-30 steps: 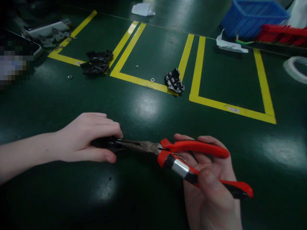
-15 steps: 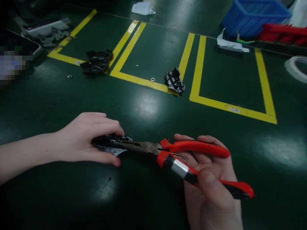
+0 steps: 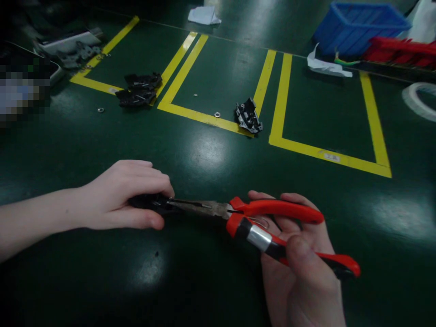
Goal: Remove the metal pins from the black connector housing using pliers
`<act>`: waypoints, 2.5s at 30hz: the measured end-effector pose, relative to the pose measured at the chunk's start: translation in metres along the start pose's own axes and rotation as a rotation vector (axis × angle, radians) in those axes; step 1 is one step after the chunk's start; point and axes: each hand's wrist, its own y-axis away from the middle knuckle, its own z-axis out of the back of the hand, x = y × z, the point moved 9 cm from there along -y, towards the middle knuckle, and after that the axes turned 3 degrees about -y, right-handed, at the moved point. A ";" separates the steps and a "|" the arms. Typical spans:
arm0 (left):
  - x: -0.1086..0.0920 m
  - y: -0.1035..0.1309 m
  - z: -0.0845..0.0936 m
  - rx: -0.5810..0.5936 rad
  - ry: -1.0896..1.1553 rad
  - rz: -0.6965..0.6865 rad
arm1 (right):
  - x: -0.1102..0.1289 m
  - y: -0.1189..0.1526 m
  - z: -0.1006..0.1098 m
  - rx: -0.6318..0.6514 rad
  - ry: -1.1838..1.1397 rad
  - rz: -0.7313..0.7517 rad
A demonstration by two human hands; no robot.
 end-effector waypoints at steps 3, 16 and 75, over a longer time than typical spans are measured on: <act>0.001 0.001 -0.001 0.002 -0.022 0.015 | 0.001 0.000 0.001 -0.013 -0.039 -0.001; 0.002 0.000 -0.002 -0.002 -0.033 0.010 | -0.002 -0.001 0.005 -0.049 -0.028 -0.012; 0.001 -0.001 -0.001 0.000 -0.047 -0.015 | 0.004 0.002 0.000 0.010 -0.030 0.085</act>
